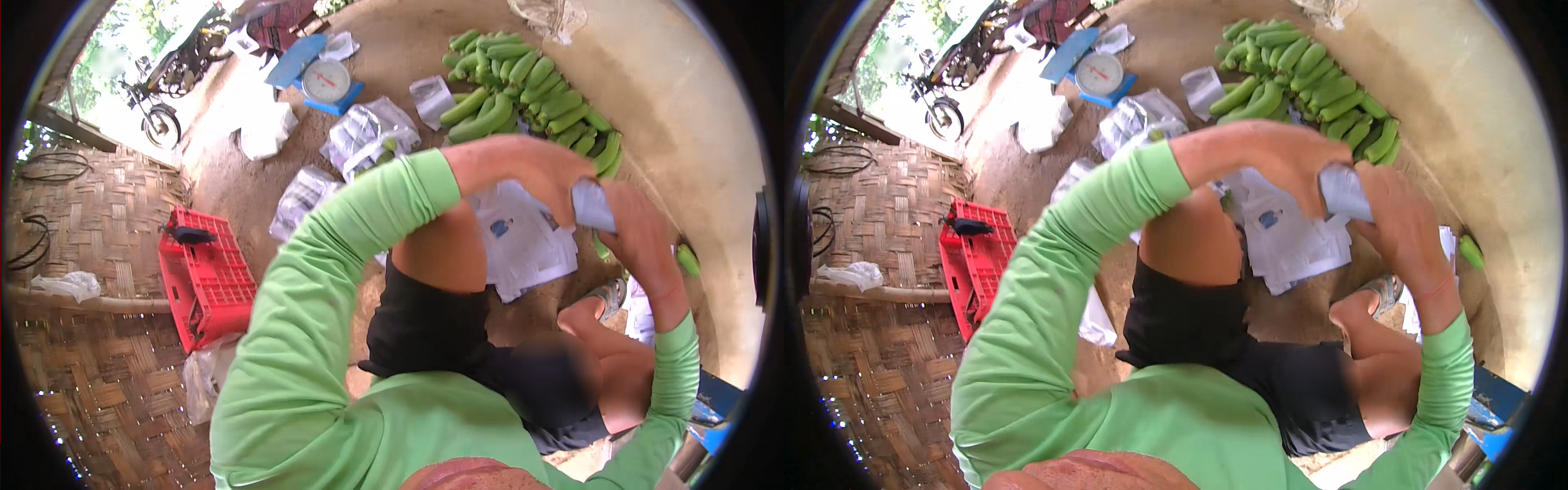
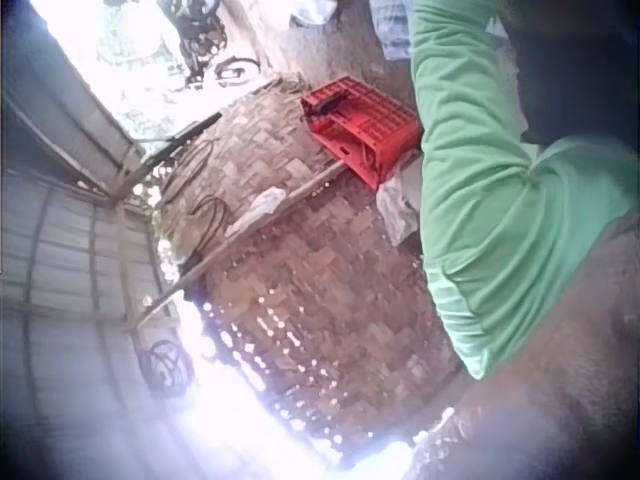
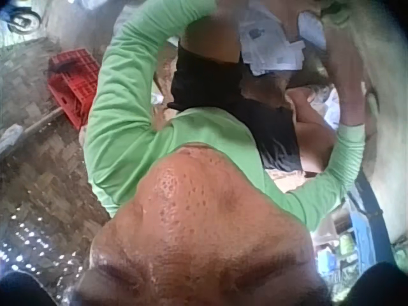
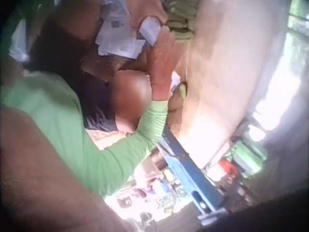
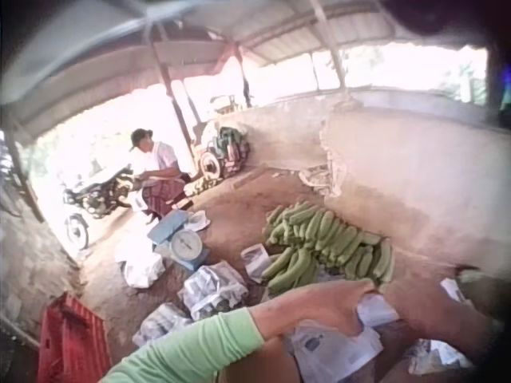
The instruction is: The person sits on the floor and wraps individual green vegetables in newspaper, then places them into clear plastic bags. The person handles the vegetables one at a time, folding the paper around each item and sealing the bags.
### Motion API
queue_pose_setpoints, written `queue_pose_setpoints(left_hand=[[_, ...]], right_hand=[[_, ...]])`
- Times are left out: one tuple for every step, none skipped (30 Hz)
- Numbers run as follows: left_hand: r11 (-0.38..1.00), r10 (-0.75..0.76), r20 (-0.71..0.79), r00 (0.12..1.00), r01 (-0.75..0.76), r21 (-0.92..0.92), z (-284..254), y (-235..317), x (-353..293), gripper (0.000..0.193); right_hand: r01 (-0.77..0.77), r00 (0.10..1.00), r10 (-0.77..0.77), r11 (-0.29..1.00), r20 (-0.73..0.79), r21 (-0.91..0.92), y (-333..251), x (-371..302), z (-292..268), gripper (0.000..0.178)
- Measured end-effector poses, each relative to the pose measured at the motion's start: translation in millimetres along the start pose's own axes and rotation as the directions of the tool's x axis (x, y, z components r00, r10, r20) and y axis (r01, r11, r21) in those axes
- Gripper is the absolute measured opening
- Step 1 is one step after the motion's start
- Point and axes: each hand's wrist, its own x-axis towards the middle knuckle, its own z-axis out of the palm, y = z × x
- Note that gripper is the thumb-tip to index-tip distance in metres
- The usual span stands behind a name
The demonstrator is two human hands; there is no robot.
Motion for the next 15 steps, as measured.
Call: queue_pose_setpoints(left_hand=[[0.988, 0.067, -0.132, 0.989, -0.048, 0.145, 1.9, -2.0, 3.7, 0.057], [0.925, 0.147, -0.227, 0.963, -0.053, 0.376, 7.1, -11.5, 0.7, 0.056], [0.892, 0.148, -0.279, 0.949, -0.006, 0.453, 7.0, -13.9, -8.2, 0.045], [0.89, 0.098, -0.248, 0.964, 0.026, 0.455, 6.1, -15.9, -19.2, 0.044], [0.884, 0.049, -0.212, 0.976, 0.056, 0.464, 2.6, -19.4, -29.6, 0.043], [0.871, 0.015, -0.167, 0.986, 0.069, 0.487, 0.5, -27.3, -36.2, 0.042], [0.867, 0.013, -0.163, 0.986, 0.071, 0.493, 2.0, -35.4, -45.5, 0.045], [0.86, 0.017, -0.157, 0.987, 0.065, 0.506, 0.9, -43.0, -53.4, 0.047], [0.853, 0.02, -0.151, 0.988, 0.062, 0.519, 2.3, -49.7, -62.8, 0.05], [0.861, -0.04, -0.176, 0.984, 0.123, 0.493, 6.7, -55.9, -75.7, 0.051], [0.868, -0.077, -0.199, 0.977, 0.164, 0.468, 11.4, -64.0, -82.3, 0.052], [0.872, -0.114, -0.224, 0.968, 0.205, 0.444, 17.6, -73.3, -90.8, 0.053], [0.868, -0.056, -0.343, 0.938, 0.216, 0.447, 26.8, -83.6, -102.2, 0.061], [0.864, -0.009, -0.458, 0.889, 0.238, 0.445, 44.1, -97.4, -120.8, 0.069], [0.864, 0.056, -0.562, 0.825, 0.243, 0.442, 61.7, -111.5, -133.4, 0.076]], right_hand=[[-0.01, 0.999, 0.012, 0.999, -0.041, 0.05, 10.7, -4.8, 6.1, 0.059], [-0.089, 0.996, 0.086, 0.986, 0.028, 0.14, 6.1, 0.8, 8.6, 0.054], [-0.163, 0.984, 0.141, 0.96, 0.108, 0.228, -4.7, 14.6, 9.2, 0.05], [-0.236, 0.964, 0.184, 0.923, 0.192, 0.303, -17.2, 27.9, 8.5, 0.046], [-0.201, 0.964, 0.13, 0.928, 0.233, 0.315, -27.9, 38.5, 7.9, 0.041], [-0.121, 0.967, 0.053, 0.956, 0.248, 0.269, -28.8, 44.4, 10.6, 0.041], [-0.036, 0.964, -0.026, 0.974, 0.265, 0.225, -30.4, 50.1, 14.4, 0.042], [0.05, 0.956, -0.099, 0.983, 0.276, 0.179, -32.2, 55.8, 17.0, 0.042], [0.046, 0.955, -0.102, 0.978, 0.277, 0.204, -41.5, 63.1, 19.4, 0.042], [0.016, 0.943, -0.1, 0.966, 0.317, 0.258, -48.6, 71.8, 28.4, 0.041], [-0.029, 0.93, -0.081, 0.956, 0.358, 0.292, -48.7, 81.4, 39.4, 0.041], [-0.073, 0.916, -0.064, 0.945, 0.396, 0.32, -47.5, 90.1, 50.8, 0.04], [-0.066, 0.915, -0.085, 0.933, 0.393, 0.354, -44.8, 98.0, 64.1, 0.039], [-0.054, 0.912, -0.116, 0.917, 0.392, 0.395, -45.1, 104.7, 82.3, 0.037], [-0.056, 0.911, -0.126, 0.905, 0.392, 0.422, -42.7, 105.0, 98.8, 0.036]])
